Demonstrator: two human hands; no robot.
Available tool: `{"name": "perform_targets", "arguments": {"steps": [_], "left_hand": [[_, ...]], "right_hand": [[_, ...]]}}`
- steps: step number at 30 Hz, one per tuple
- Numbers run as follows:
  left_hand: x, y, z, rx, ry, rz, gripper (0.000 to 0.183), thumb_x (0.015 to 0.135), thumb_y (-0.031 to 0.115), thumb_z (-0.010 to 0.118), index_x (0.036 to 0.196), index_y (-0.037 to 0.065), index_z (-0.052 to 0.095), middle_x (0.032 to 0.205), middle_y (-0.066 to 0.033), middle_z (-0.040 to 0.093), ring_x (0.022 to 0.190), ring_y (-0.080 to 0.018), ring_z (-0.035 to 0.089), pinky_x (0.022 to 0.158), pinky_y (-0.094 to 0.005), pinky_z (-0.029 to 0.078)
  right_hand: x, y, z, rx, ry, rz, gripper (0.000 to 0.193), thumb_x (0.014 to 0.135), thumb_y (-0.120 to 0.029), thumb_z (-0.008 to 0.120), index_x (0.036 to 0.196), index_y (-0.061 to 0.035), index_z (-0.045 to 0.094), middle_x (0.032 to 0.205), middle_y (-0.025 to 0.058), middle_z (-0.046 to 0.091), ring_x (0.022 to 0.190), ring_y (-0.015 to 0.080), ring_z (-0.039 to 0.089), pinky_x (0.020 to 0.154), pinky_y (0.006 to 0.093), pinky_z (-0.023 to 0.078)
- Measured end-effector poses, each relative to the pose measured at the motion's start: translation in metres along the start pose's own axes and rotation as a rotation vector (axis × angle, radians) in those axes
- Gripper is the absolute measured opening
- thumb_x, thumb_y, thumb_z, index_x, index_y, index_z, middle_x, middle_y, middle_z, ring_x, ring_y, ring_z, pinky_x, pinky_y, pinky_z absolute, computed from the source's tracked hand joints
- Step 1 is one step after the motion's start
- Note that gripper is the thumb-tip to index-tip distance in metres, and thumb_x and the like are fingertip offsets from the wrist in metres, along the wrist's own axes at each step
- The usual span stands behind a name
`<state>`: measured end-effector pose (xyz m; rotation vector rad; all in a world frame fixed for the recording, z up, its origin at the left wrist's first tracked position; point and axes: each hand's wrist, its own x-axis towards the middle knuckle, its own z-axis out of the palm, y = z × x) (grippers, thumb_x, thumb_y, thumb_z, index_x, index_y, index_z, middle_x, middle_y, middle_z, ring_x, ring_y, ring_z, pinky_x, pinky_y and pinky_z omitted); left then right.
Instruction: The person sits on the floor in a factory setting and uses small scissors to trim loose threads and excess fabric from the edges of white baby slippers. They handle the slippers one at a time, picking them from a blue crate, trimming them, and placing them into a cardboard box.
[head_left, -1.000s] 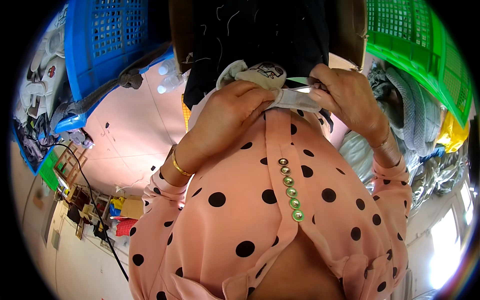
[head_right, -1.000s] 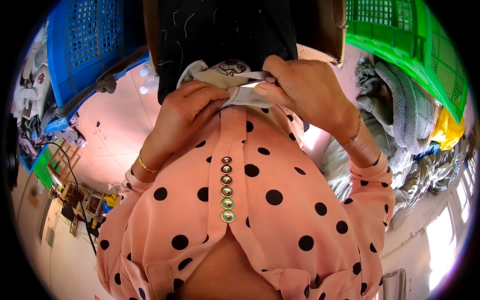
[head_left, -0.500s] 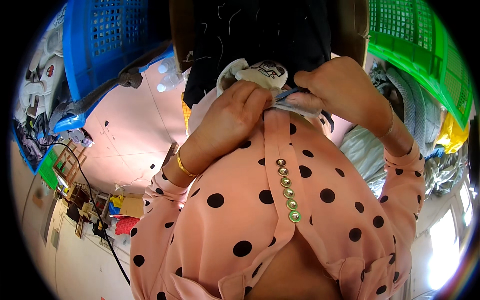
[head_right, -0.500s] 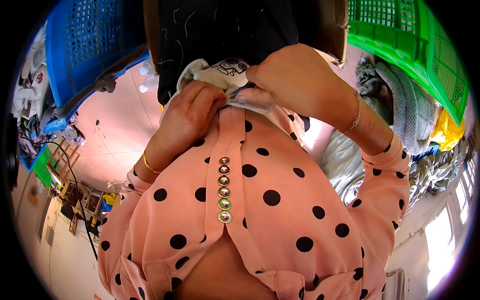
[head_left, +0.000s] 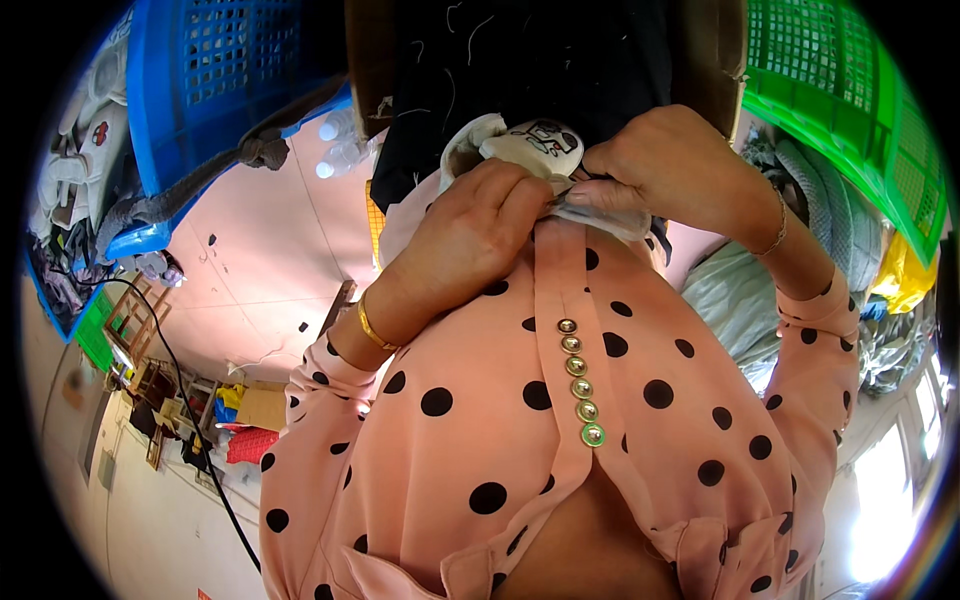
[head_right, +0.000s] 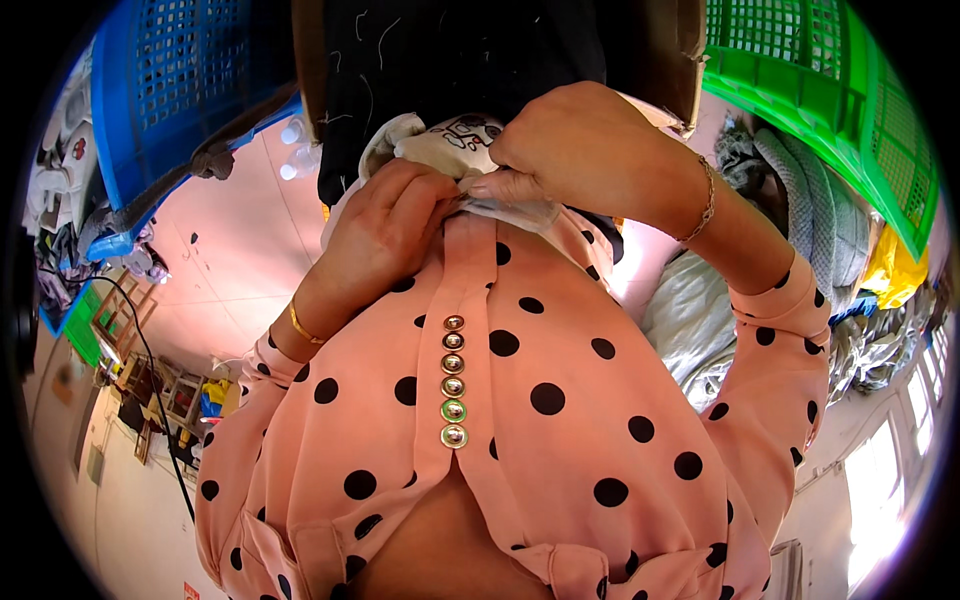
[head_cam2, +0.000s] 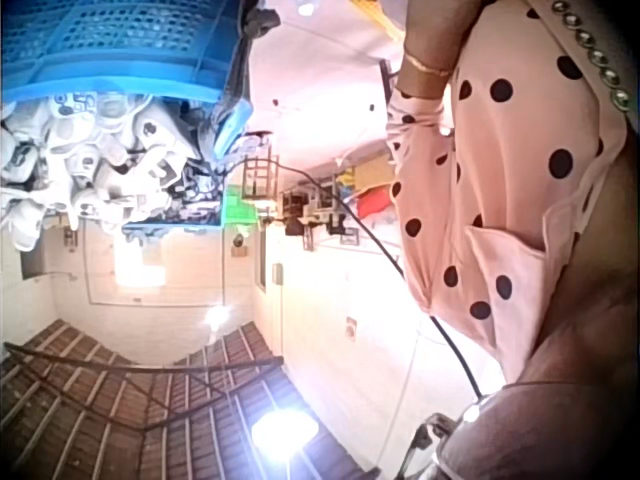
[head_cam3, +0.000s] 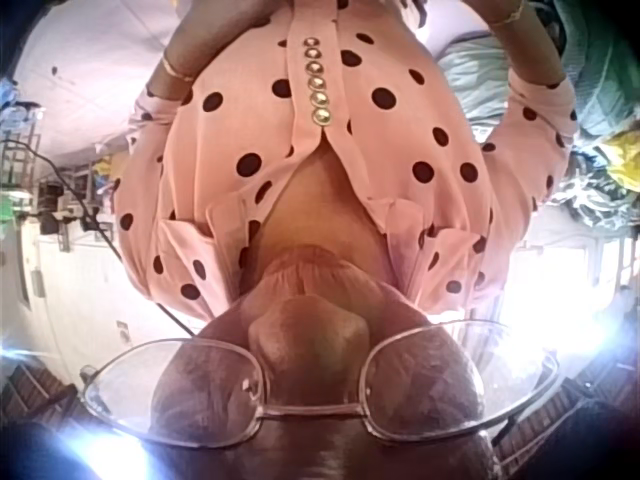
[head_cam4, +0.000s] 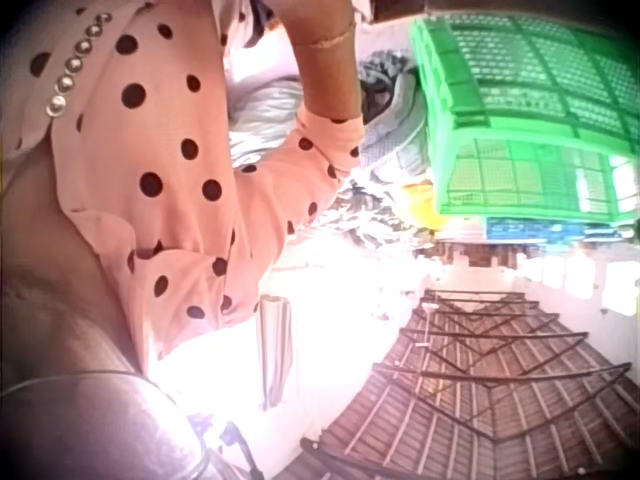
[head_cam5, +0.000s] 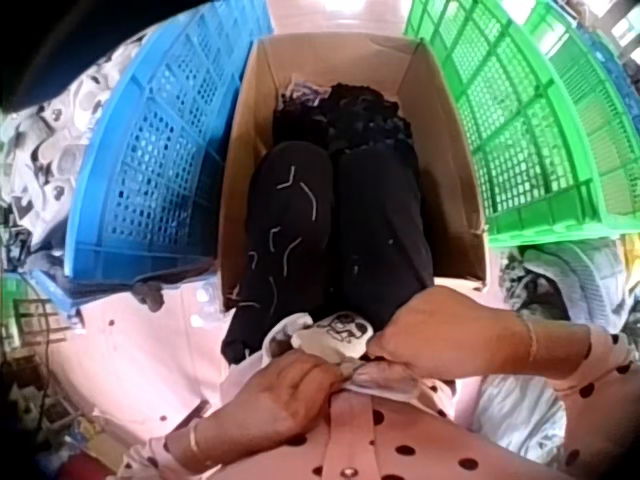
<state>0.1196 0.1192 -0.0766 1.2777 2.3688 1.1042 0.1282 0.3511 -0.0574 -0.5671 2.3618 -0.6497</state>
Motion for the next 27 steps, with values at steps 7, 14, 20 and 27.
{"name": "perform_targets", "arguments": {"steps": [7,14,20,27], "left_hand": [[-0.002,-0.003,0.003,0.010,0.001,0.015,0.017,0.077,0.001,0.072,0.088,0.004,0.059,0.082,-0.0074,0.060,0.074,-0.0262,0.061,0.062,-0.0336,0.051],[-0.002,-0.001,0.003,0.026,-0.023,0.015,0.018,0.076,0.000,0.071,0.088,0.004,0.060,0.083,-0.0074,0.059,0.075,-0.0269,0.061,0.063,-0.0344,0.051],[-0.002,-0.001,0.002,0.022,-0.031,0.006,0.019,0.075,-0.001,0.071,0.089,0.004,0.059,0.084,-0.0076,0.059,0.075,-0.0281,0.061,0.064,-0.0351,0.051],[-0.008,-0.001,0.002,-0.093,0.004,-0.093,0.017,0.081,0.001,0.066,0.095,0.005,0.058,0.086,-0.0100,0.058,0.078,-0.0296,0.060,0.069,-0.0356,0.051]], "right_hand": [[-0.002,-0.005,-0.005,-0.065,0.022,-0.046,0.054,0.090,-0.048,0.056,0.060,-0.0029,0.060,0.056,0.0159,0.050,0.057,0.0357,0.053,0.053,0.0419,0.042],[-0.005,-0.008,-0.003,-0.109,0.084,-0.087,0.050,0.089,-0.045,0.058,0.059,-0.0041,0.060,0.054,0.0146,0.050,0.056,0.0339,0.055,0.054,0.0406,0.043],[-0.007,-0.008,0.004,-0.159,0.074,-0.074,0.047,0.088,-0.045,0.059,0.064,-0.0047,0.063,0.056,0.0142,0.054,0.056,0.0322,0.058,0.054,0.0402,0.045],[-0.017,0.002,0.021,0.472,0.139,0.297,0.057,0.088,-0.057,0.062,0.078,-0.0008,0.064,0.055,0.0150,0.052,0.049,0.0242,0.055,0.051,0.0338,0.045]]}}
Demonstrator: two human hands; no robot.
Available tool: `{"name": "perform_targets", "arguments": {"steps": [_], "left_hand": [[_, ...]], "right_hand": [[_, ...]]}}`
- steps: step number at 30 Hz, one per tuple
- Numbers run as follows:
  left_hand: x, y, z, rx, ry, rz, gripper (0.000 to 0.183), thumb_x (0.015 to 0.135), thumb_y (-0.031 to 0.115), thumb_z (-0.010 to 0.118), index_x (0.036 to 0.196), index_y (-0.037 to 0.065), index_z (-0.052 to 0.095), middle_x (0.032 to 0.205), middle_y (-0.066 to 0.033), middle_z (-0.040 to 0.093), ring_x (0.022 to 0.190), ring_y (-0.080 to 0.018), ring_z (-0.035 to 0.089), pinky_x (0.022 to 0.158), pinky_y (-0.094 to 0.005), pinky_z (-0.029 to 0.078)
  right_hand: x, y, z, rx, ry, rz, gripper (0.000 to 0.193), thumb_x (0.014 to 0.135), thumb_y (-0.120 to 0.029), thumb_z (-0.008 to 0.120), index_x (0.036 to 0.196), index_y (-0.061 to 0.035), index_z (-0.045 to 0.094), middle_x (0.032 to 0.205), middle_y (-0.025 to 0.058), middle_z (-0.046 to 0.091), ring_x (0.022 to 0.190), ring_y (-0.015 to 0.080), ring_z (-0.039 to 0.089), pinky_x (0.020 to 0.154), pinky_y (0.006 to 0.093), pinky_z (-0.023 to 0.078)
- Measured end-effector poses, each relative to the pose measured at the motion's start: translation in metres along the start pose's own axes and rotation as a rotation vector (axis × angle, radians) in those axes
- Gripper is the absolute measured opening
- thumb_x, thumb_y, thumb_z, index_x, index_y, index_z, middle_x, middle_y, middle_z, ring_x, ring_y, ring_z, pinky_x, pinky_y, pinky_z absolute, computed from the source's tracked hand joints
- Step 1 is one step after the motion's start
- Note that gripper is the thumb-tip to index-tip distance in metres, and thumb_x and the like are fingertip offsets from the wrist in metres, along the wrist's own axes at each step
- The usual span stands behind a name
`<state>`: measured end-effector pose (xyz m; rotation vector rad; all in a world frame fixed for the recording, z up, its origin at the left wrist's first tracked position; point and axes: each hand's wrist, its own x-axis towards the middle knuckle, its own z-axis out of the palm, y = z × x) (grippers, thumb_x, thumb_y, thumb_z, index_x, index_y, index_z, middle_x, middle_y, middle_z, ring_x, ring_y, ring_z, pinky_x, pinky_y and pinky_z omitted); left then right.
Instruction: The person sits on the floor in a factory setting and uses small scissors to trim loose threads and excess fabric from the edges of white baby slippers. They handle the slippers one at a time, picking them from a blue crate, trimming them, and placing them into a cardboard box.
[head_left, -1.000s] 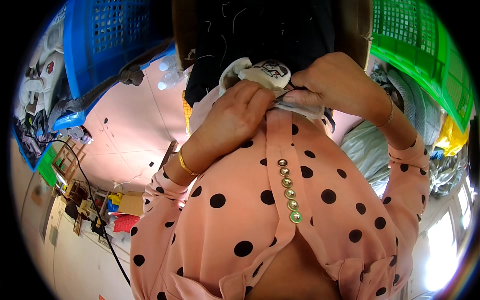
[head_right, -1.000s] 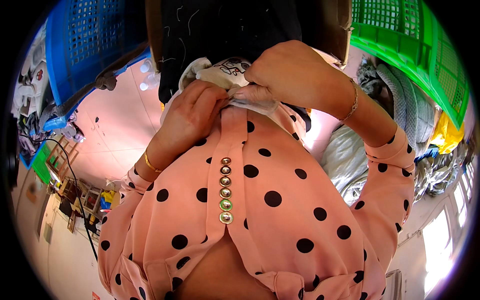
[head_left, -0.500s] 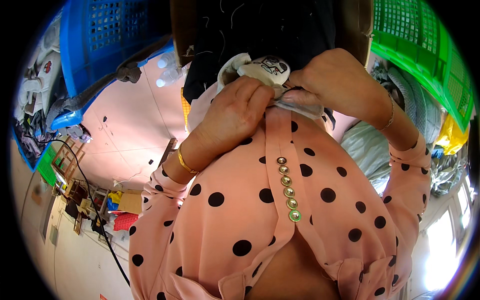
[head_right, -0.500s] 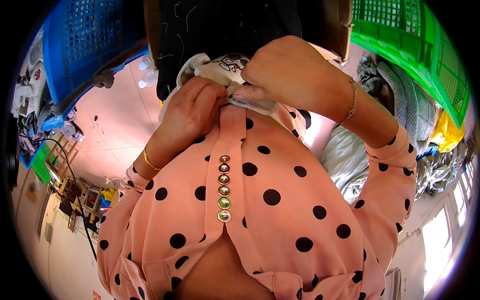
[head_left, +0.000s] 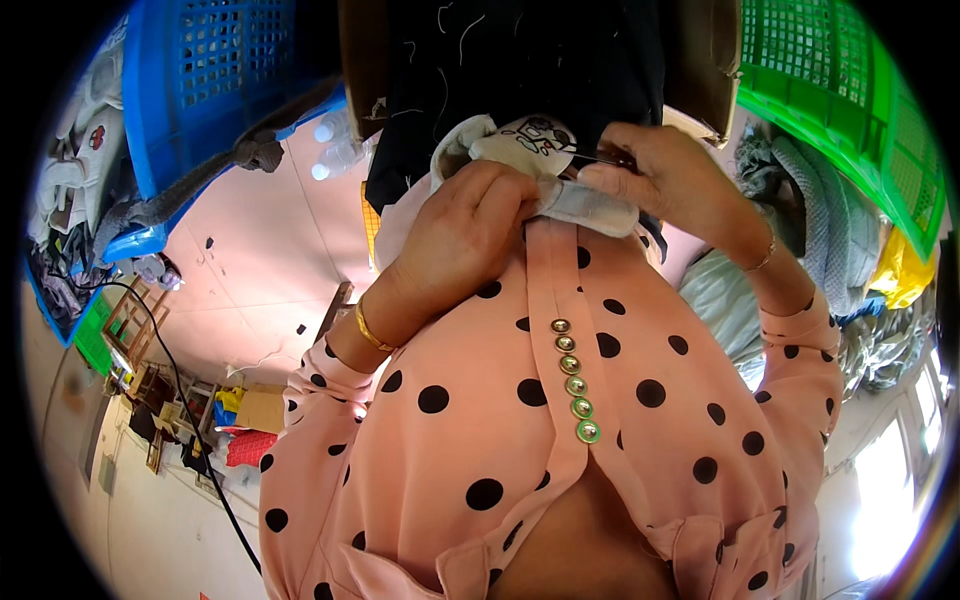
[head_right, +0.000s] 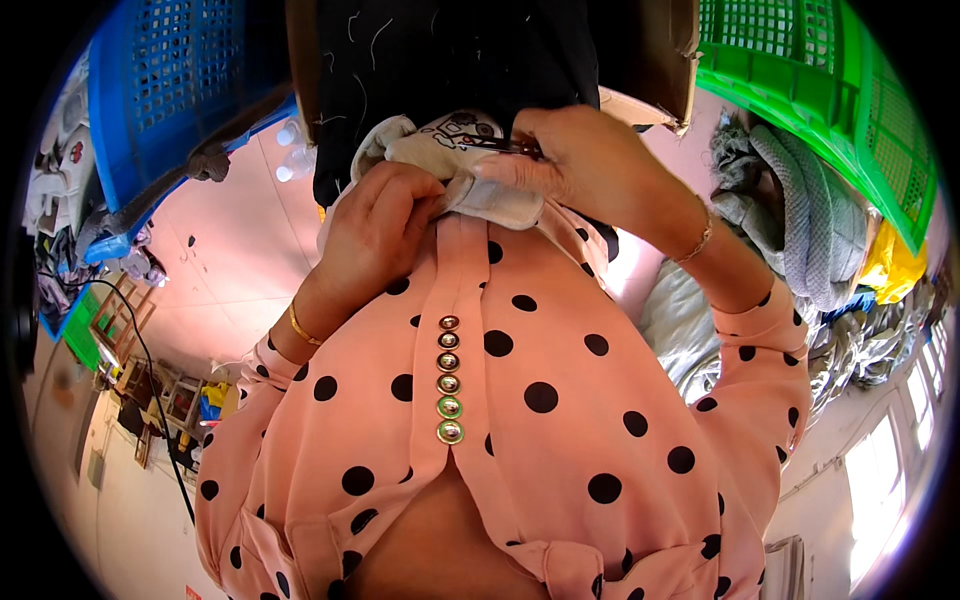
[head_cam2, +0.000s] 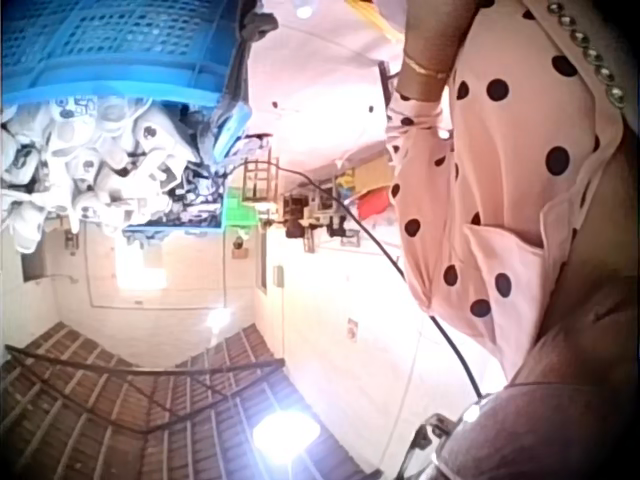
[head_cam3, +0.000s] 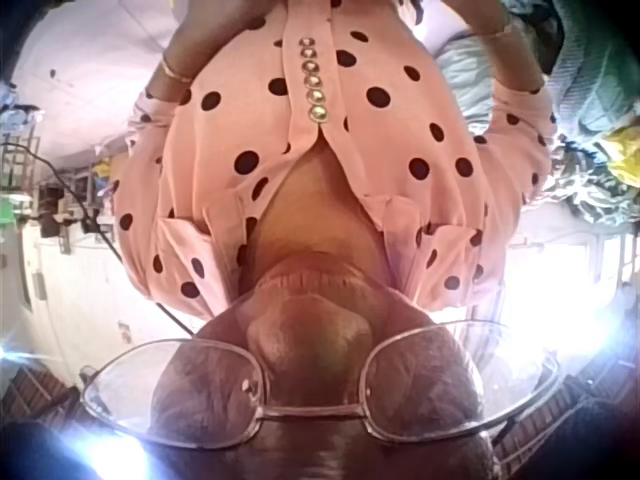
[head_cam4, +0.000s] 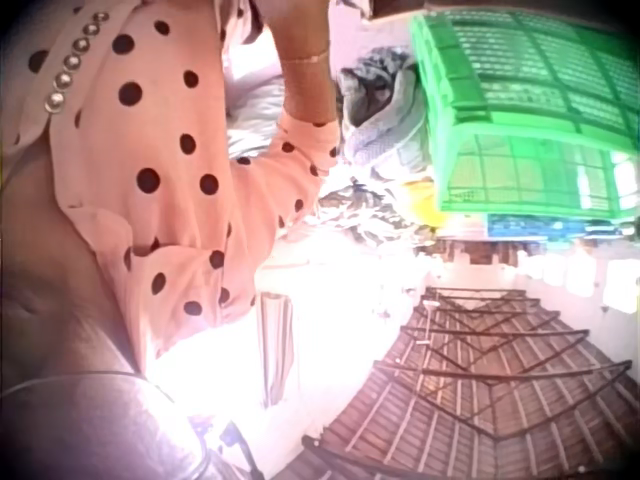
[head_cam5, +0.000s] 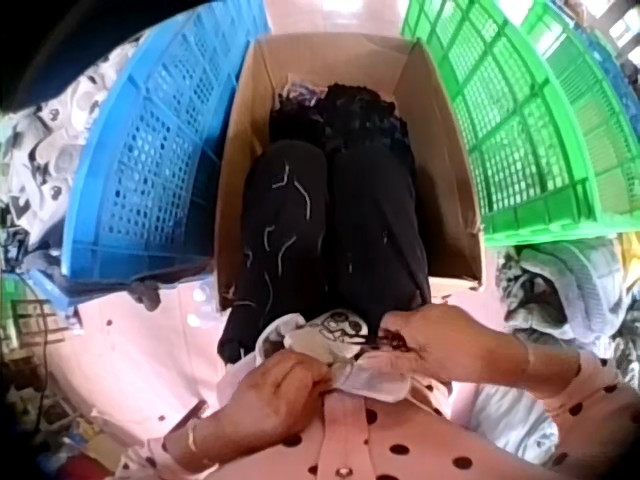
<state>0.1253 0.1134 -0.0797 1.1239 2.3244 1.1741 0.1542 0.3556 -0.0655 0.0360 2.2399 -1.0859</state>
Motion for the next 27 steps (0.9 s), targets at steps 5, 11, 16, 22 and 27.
{"name": "perform_targets", "arguments": {"steps": [5,11,16,22,27], "left_hand": [[0.000,-0.001,0.000,-0.052,0.047,-0.002,0.019,0.080,-0.002,0.067,0.095,0.004,0.058,0.090,-0.0097,0.060,0.078,-0.0289,0.062,0.066,-0.0351,0.051],[0.014,-0.002,-0.017,-0.025,0.221,-0.021,0.027,0.080,-0.007,0.062,0.104,0.004,0.060,0.099,-0.0098,0.064,0.087,-0.0320,0.061,0.074,-0.0376,0.050],[0.056,-0.011,-0.047,0.449,0.320,0.093,0.037,0.082,-0.002,0.058,0.115,0.011,0.066,0.114,-0.0055,0.067,0.121,-0.0302,0.050,0.102,-0.0425,0.034],[0.082,-0.004,-0.057,0.173,-0.004,0.181,0.027,0.082,0.007,0.068,0.108,0.013,0.071,0.131,-0.0045,0.061,0.133,-0.0301,0.043,0.108,-0.0410,0.033],[0.099,-0.001,-0.039,0.187,-0.094,0.276,0.025,0.077,0.017,0.073,0.102,0.013,0.073,0.134,-0.0022,0.058,0.138,-0.0278,0.037,0.111,-0.0441,0.027]], "right_hand": [[-0.002,0.000,0.014,0.830,-0.331,0.222,0.044,0.089,-0.030,0.072,0.114,0.0053,0.064,0.101,0.0041,0.066,0.093,0.0078,0.057,0.084,0.0226,0.047],[-0.011,0.001,0.041,1.096,-0.253,0.227,0.043,0.086,-0.015,0.071,0.122,0.0049,0.058,0.104,0.0039,0.064,0.095,0.0079,0.058,0.088,0.0224,0.047],[-0.015,-0.017,0.000,0.796,-0.140,0.178,0.040,0.083,-0.015,0.067,0.118,0.0031,0.061,0.095,0.0026,0.064,0.086,0.0068,0.057,0.078,0.0209,0.047],[-0.006,-0.008,-0.031,0.455,0.105,0.001,0.019,0.084,-0.010,0.066,0.095,0.0050,0.067,0.069,0.0016,0.060,0.065,0.0043,0.048,0.061,0.0224,0.044],[-0.001,-0.002,-0.056,0.308,0.070,-0.164,0.019,0.081,-0.011,0.068,0.094,0.0033,0.067,0.067,0.0057,0.057,0.061,0.0079,0.047,0.057,0.0240,0.042]]}}
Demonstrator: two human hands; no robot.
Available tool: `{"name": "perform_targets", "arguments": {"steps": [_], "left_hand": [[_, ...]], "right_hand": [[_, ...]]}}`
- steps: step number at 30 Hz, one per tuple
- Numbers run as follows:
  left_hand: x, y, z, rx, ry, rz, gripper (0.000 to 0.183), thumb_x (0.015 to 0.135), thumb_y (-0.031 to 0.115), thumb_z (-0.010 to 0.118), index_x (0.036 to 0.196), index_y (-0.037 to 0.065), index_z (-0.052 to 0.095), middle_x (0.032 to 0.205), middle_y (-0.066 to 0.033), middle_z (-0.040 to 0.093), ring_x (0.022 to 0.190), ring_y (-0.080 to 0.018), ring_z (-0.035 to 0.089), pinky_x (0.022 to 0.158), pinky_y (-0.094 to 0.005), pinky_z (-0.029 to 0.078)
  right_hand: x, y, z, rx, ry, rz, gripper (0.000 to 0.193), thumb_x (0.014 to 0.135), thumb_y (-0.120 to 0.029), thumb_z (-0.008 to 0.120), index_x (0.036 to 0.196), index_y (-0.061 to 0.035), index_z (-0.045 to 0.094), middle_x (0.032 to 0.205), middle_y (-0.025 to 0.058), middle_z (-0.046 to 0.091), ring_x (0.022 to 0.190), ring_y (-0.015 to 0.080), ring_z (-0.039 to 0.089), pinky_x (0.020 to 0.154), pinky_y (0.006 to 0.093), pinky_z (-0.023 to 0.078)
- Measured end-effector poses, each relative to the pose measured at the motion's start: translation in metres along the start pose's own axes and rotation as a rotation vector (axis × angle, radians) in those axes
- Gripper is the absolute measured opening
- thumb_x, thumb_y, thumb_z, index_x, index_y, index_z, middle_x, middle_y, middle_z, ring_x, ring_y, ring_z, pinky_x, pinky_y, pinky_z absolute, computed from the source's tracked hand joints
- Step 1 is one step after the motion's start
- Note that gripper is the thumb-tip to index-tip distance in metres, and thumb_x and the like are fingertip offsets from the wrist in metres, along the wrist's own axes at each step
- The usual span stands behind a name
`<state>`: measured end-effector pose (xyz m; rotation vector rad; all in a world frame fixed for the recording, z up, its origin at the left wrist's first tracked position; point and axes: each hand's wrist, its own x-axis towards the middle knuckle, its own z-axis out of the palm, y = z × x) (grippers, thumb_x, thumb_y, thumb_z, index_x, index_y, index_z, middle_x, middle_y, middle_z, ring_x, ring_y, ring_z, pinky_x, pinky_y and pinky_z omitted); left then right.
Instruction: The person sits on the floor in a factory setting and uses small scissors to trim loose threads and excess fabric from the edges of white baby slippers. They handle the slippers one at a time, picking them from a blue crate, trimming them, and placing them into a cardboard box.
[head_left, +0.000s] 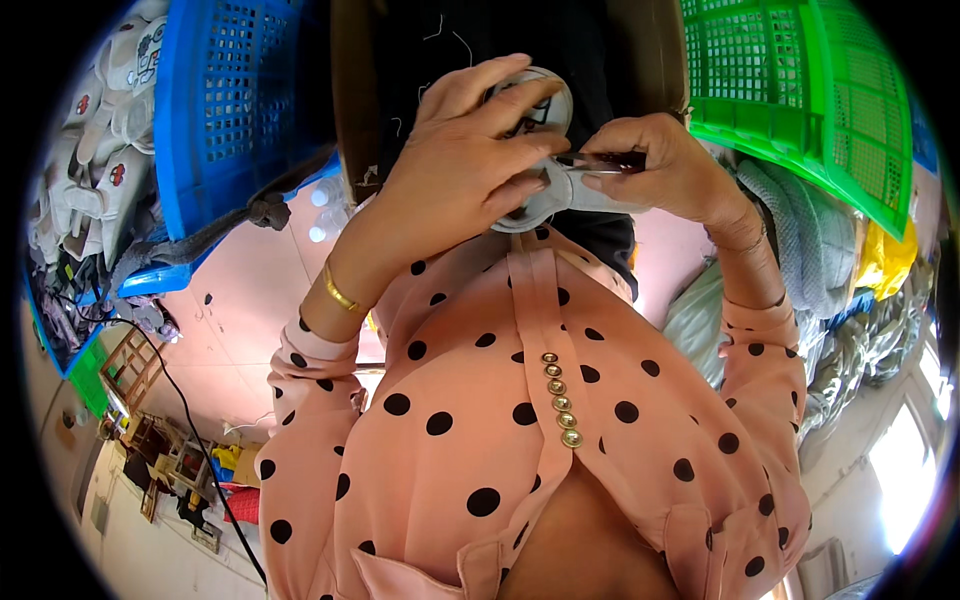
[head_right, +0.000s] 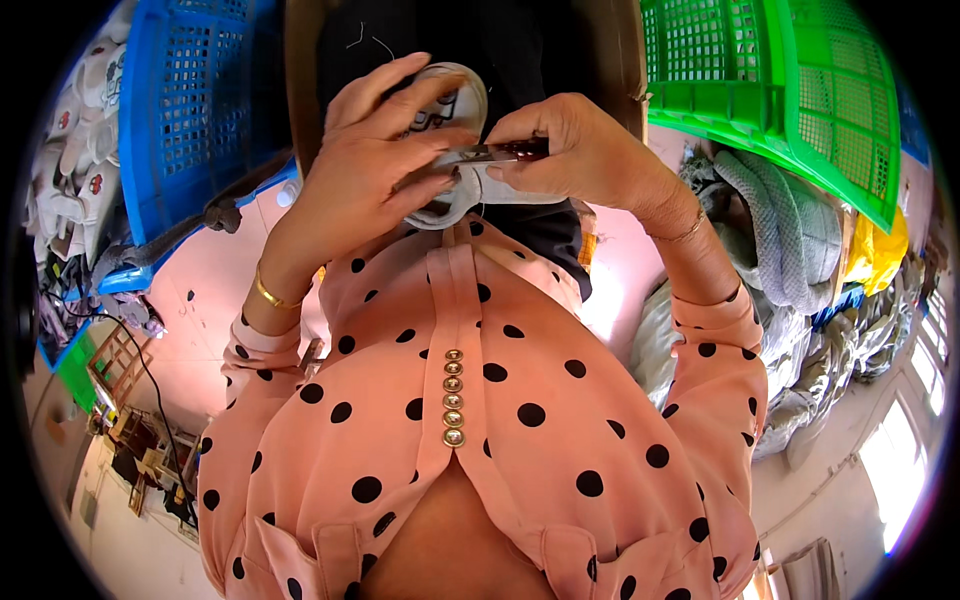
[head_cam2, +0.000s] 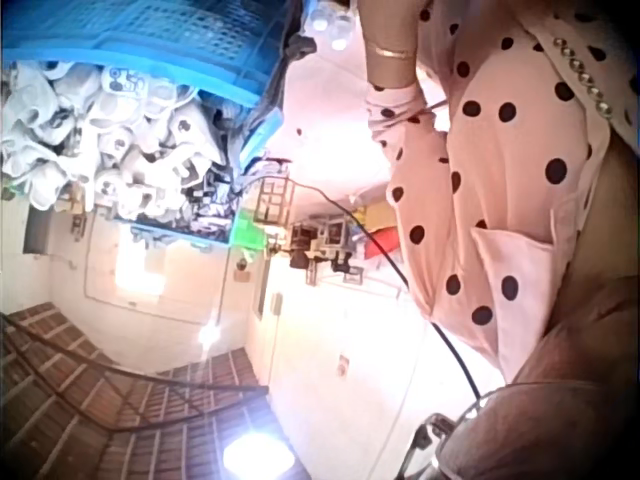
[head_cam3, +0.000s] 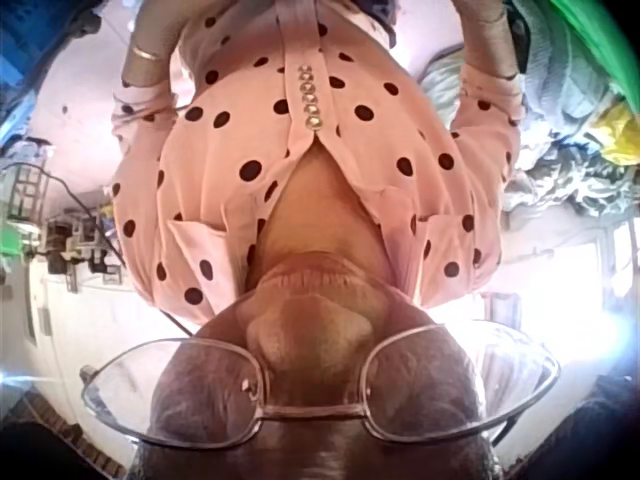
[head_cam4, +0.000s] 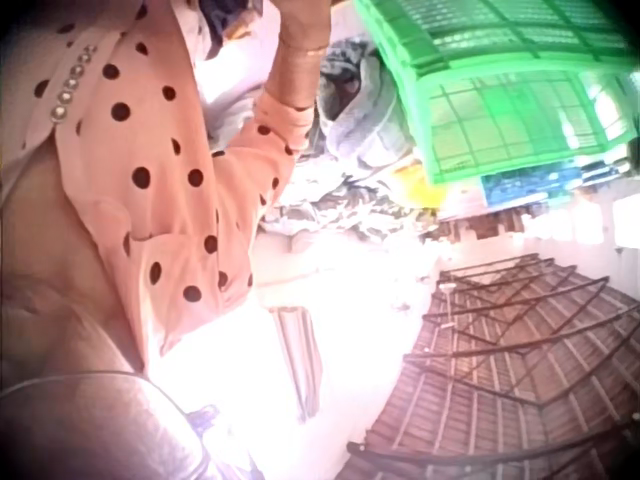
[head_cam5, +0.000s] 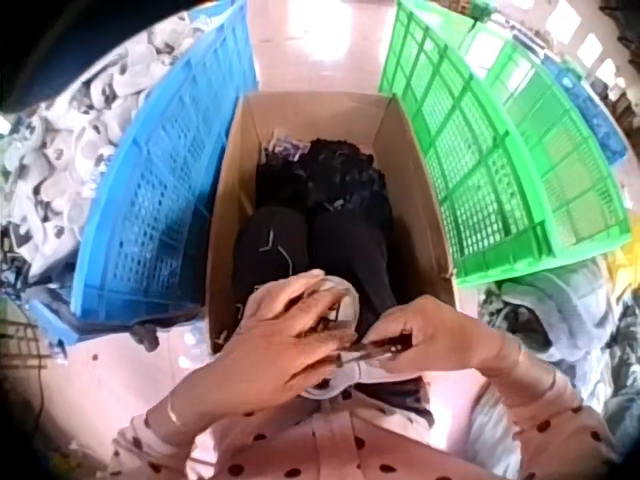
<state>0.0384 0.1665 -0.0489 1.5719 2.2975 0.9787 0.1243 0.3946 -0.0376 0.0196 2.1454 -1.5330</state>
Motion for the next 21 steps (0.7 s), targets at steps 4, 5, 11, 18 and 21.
{"name": "perform_targets", "arguments": {"steps": [4,5,11,18,21], "left_hand": [[0.009,-0.009,0.008,0.049,-0.025,0.071,0.020,0.076,0.020,0.074,0.094,0.012,0.074,0.127,-0.0024,0.061,0.136,-0.0262,0.038,0.114,-0.0465,0.024],[0.010,-0.011,0.009,0.076,-0.018,0.092,0.019,0.076,0.020,0.074,0.093,0.011,0.074,0.123,-0.0029,0.063,0.133,-0.0258,0.042,0.114,-0.0467,0.025],[-0.016,-0.012,0.016,-0.011,-0.051,-0.261,0.015,0.079,0.022,0.070,0.076,0.007,0.072,0.067,-0.0095,0.065,0.080,-0.0253,0.066,0.097,-0.0429,0.044],[-0.040,0.007,0.011,-0.445,-0.138,-0.635,0.017,0.084,0.013,0.074,0.092,-0.002,0.073,0.078,-0.0097,0.067,0.069,-0.0139,0.062,0.062,-0.0267,0.048],[-0.053,0.007,0.012,-0.636,-0.129,-0.681,0.016,0.084,0.009,0.074,0.093,-0.003,0.072,0.084,-0.0072,0.067,0.075,-0.0108,0.062,0.065,-0.0241,0.047]], "right_hand": [[0.010,-0.010,-0.011,-0.351,-0.001,-0.162,0.017,0.080,-0.014,0.068,0.090,0.0004,0.068,0.068,0.0107,0.059,0.056,0.0162,0.051,0.057,0.0267,0.043],[0.011,-0.010,-0.011,-0.345,0.054,-0.132,0.017,0.080,-0.014,0.068,0.090,-0.0001,0.067,0.069,0.0117,0.059,0.057,0.0174,0.053,0.057,0.0272,0.044],[0.010,0.010,0.007,-0.140,0.805,-0.160,0.024,0.086,-0.020,0.074,0.100,-0.0018,0.067,0.070,0.0057,0.064,0.060,0.0093,0.056,0.056,0.0256,0.047],[0.001,0.016,0.083,-0.034,0.455,0.067,0.029,0.082,-0.024,0.078,0.096,-0.0006,0.067,0.068,0.0031,0.060,0.063,0.0065,0.057,0.058,0.0237,0.048],[0.004,0.024,0.087,0.259,0.325,0.101,0.027,0.086,-0.023,0.075,0.092,0.0013,0.067,0.064,0.0005,0.055,0.062,0.0046,0.051,0.058,0.0228,0.045]]}}
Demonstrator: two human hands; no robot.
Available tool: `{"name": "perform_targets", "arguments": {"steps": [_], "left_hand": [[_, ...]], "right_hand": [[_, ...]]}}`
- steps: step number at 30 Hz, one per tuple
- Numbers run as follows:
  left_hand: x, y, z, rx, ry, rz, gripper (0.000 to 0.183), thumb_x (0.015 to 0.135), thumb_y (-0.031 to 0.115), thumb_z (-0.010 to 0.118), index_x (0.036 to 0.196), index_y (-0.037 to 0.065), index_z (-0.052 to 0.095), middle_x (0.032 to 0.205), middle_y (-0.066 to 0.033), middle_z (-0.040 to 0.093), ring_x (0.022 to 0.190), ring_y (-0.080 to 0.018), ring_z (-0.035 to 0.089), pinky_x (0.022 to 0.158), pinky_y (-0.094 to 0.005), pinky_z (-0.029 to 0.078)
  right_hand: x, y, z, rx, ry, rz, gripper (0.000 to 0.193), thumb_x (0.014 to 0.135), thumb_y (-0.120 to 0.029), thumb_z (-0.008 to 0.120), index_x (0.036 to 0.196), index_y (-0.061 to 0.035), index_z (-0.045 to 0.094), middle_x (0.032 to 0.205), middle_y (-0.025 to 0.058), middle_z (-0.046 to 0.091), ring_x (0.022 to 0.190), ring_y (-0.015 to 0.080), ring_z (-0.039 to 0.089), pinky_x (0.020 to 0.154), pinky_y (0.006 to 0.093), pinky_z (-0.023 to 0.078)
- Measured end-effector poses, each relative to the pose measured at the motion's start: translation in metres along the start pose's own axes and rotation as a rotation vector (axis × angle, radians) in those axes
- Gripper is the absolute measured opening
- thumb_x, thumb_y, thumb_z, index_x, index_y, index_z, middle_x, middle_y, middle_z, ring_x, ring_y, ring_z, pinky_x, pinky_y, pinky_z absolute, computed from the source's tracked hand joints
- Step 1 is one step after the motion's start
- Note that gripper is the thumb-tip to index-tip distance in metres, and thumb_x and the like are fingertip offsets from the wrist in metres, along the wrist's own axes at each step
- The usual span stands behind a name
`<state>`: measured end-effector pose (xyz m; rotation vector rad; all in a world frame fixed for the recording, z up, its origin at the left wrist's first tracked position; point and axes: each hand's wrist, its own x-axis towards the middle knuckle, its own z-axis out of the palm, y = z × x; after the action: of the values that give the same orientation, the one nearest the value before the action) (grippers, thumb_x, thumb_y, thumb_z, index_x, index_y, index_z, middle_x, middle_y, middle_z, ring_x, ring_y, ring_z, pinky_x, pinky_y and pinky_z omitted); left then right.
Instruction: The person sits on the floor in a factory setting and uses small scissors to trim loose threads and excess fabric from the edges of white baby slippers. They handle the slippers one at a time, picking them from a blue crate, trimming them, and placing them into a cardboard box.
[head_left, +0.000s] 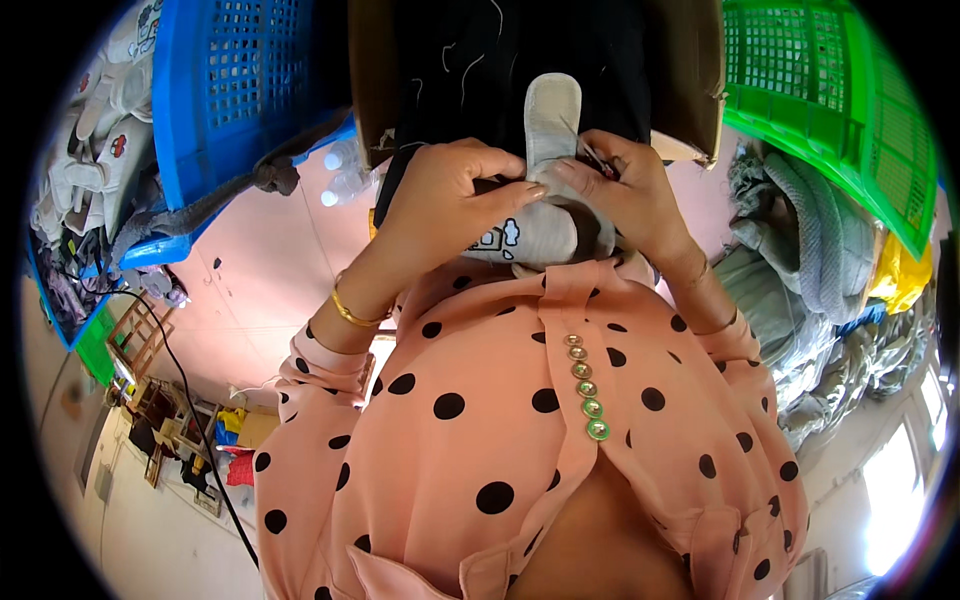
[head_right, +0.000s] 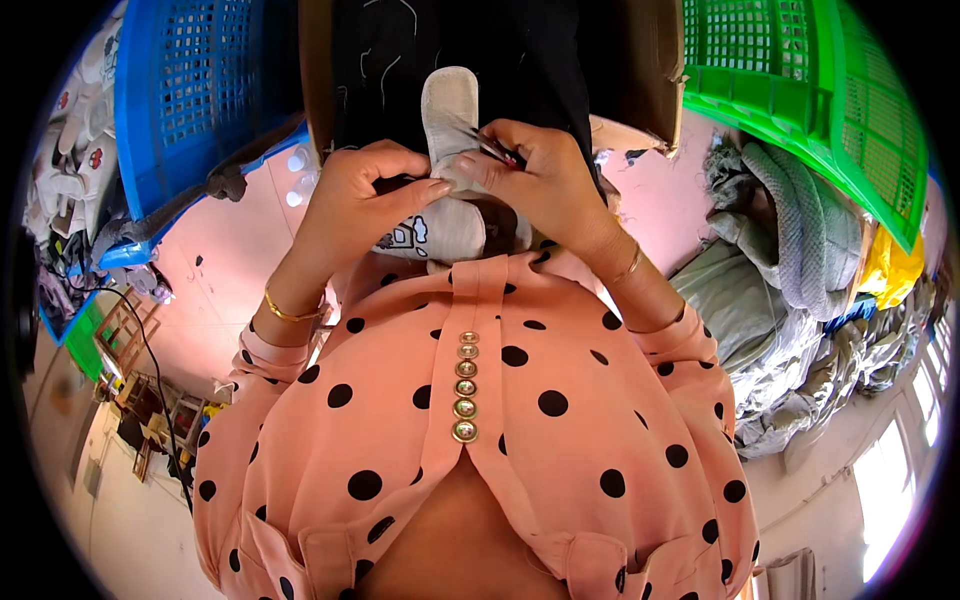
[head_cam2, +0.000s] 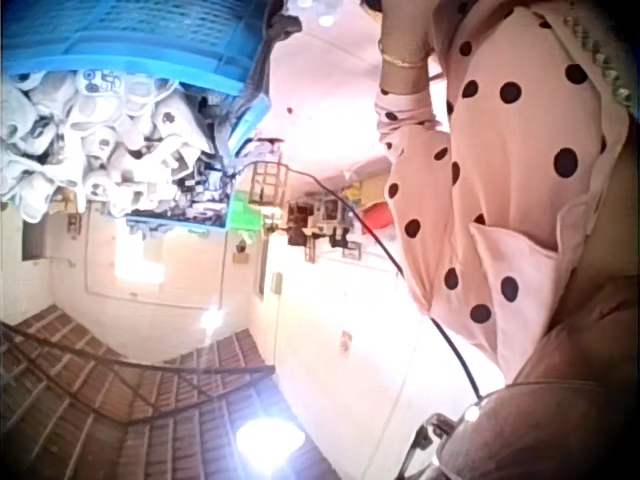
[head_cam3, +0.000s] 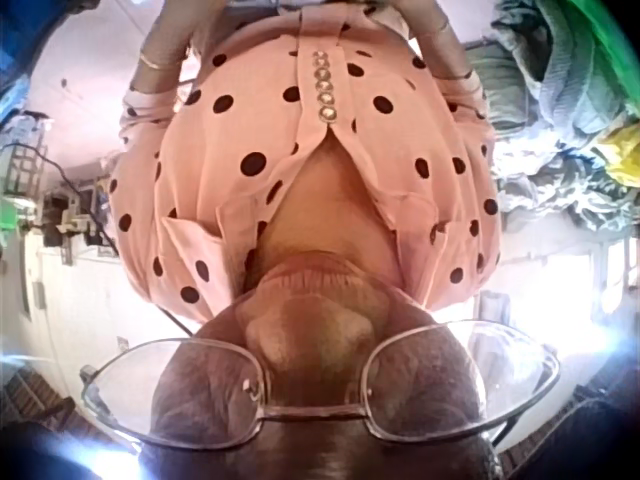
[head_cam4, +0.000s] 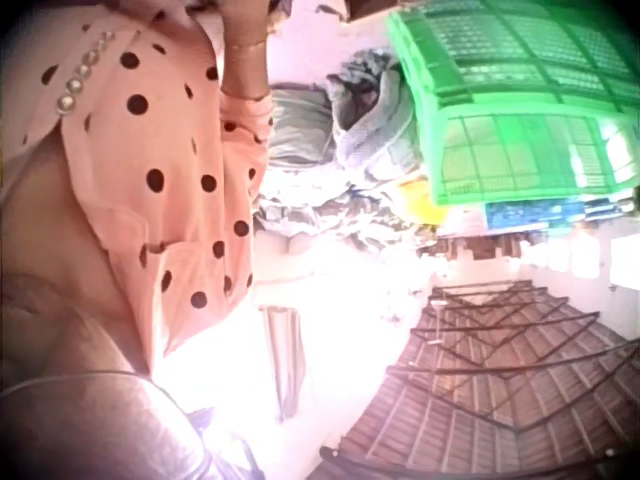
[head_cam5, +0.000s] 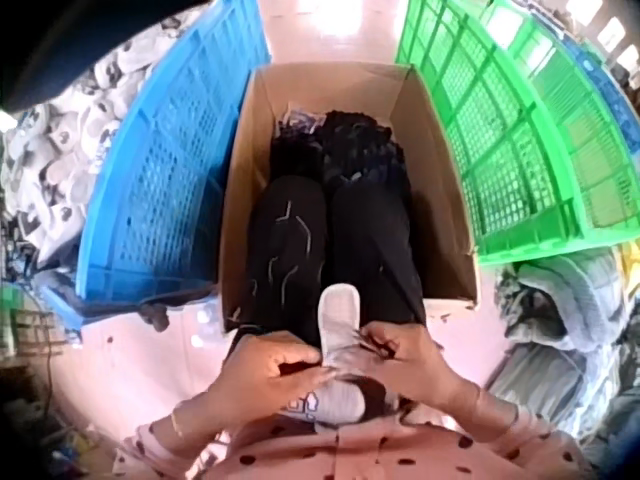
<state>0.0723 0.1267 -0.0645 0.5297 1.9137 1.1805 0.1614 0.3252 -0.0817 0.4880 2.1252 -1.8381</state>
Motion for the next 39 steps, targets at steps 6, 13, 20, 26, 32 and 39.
{"name": "perform_targets", "arguments": {"steps": [6,13,20,26,32,39], "left_hand": [[-0.014,-0.007,-0.008,-0.431,-0.137,-0.072,0.014,0.085,0.006,0.072,0.095,-0.004,0.072,0.090,-0.0047,0.065,0.078,-0.0081,0.060,0.069,-0.0210,0.046],[-0.021,-0.014,-0.009,-0.534,-0.098,-0.214,0.016,0.085,0.008,0.073,0.097,-0.003,0.074,0.087,-0.0042,0.068,0.077,-0.0070,0.061,0.069,-0.0197,0.049],[-0.020,-0.012,-0.008,-0.632,-0.079,-0.272,0.018,0.084,0.009,0.075,0.097,-0.003,0.074,0.086,-0.0051,0.072,0.077,-0.0072,0.064,0.071,-0.0201,0.051],[-0.021,-0.011,-0.010,-0.687,-0.066,-0.317,0.019,0.082,0.007,0.076,0.098,-0.003,0.074,0.088,-0.0068,0.072,0.078,-0.0087,0.066,0.072,-0.0205,0.052],[-0.021,-0.009,-0.007,-0.683,-0.038,-0.329,0.013,0.082,0.006,0.073,0.091,-0.003,0.074,0.083,-0.0034,0.068,0.074,-0.0095,0.066,0.069,-0.0207,0.051],[-0.020,-0.010,-0.009,-0.727,-0.060,-0.348,0.022,0.080,0.009,0.077,0.099,-0.003,0.074,0.089,-0.0072,0.072,0.077,-0.0095,0.066,0.072,-0.0206,0.052]], "right_hand": [[0.002,0.011,0.012,0.656,-0.287,0.262,0.027,0.092,-0.022,0.069,0.105,0.0016,0.064,0.091,-0.0014,0.064,0.084,0.0042,0.056,0.075,0.0214,0.048],[-0.003,-0.005,-0.004,-0.414,0.064,-0.423,0.037,0.084,-0.041,0.072,0.093,-0.0062,0.060,0.073,0.0090,0.062,0.062,0.0243,0.063,0.055,0.0300,0.049],[-0.010,-0.023,-0.017,-0.955,0.134,-0.697,0.042,0.076,-0.047,0.073,0.072,-0.0107,0.052,0.059,0.0015,0.049,0.055,0.0190,0.054,0.049,0.0305,0.043],[-0.003,-0.022,-0.014,-1.047,0.114,-0.763,0.041,0.076,-0.045,0.073,0.068,-0.0119,0.049,0.057,0.0009,0.044,0.053,0.0174,0.051,0.049,0.0294,0.041],[-0.001,-0.021,-0.013,-1.066,0.100,-0.775,0.041,0.076,-0.045,0.072,0.068,-0.0122,0.049,0.056,0.0002,0.045,0.054,0.0160,0.052,0.049,0.0295,0.041],[0.000,-0.015,-0.011,-1.039,0.085,-0.731,0.040,0.077,-0.045,0.072,0.069,-0.0122,0.050,0.057,0.0001,0.045,0.054,0.0160,0.051,0.049,0.0292,0.041]]}}
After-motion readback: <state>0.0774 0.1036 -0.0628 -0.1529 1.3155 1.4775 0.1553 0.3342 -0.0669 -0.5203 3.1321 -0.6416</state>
